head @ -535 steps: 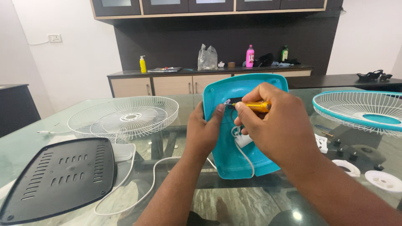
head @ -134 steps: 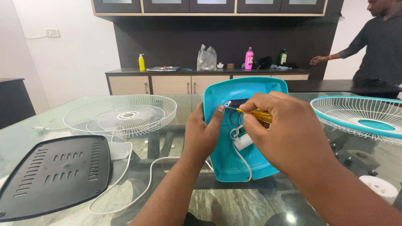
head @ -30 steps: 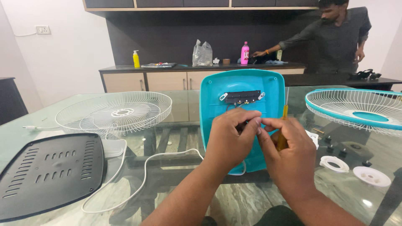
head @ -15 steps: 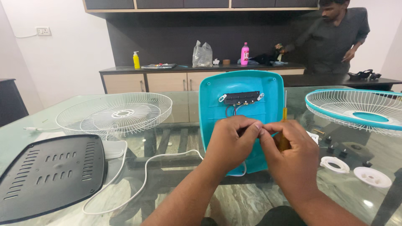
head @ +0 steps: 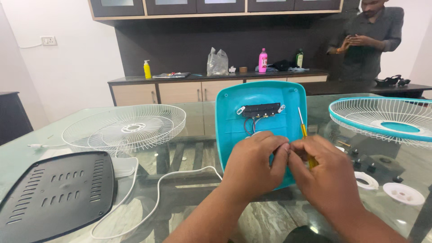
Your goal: The person uses a screwdriver to remove screws from the back cover of a small appliance, then detaches the internal circuit board and capacitor. The back cover is set aside, and the internal components are handled and separated from the main housing.
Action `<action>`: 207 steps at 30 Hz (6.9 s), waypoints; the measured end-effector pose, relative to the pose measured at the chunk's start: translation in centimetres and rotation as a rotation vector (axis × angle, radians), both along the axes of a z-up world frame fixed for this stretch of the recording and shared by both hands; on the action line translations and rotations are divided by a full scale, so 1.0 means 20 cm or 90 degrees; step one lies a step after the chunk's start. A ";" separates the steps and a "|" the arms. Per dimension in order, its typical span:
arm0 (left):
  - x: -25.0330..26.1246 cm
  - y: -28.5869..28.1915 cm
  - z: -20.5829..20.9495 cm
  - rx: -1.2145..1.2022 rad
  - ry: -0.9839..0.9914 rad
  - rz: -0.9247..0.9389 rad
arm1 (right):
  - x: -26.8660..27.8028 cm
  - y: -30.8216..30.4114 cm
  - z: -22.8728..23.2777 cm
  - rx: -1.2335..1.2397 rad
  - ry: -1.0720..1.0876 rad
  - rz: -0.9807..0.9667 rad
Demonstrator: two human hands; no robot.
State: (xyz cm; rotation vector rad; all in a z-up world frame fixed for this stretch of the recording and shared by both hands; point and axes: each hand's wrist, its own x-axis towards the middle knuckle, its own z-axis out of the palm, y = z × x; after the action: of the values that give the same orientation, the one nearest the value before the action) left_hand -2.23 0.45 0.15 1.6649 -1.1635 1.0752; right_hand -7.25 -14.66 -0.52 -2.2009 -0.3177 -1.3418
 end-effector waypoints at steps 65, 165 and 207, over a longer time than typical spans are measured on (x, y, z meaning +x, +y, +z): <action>-0.01 -0.77 -0.17 0.205 0.035 -0.160 | -0.16 -1.11 -0.05 -0.094 0.692 -0.535; 0.20 -0.03 0.69 0.379 0.196 0.434 | -0.03 0.00 0.25 0.202 0.028 -0.046; 0.19 -0.03 0.70 0.421 0.203 0.459 | -0.09 -0.03 0.48 0.104 0.302 -0.065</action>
State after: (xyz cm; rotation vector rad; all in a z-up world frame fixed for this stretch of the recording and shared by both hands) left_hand 1.58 -0.17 14.10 2.7949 -0.7427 0.7991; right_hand -8.99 -15.19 9.07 -2.3307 0.0800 -0.8189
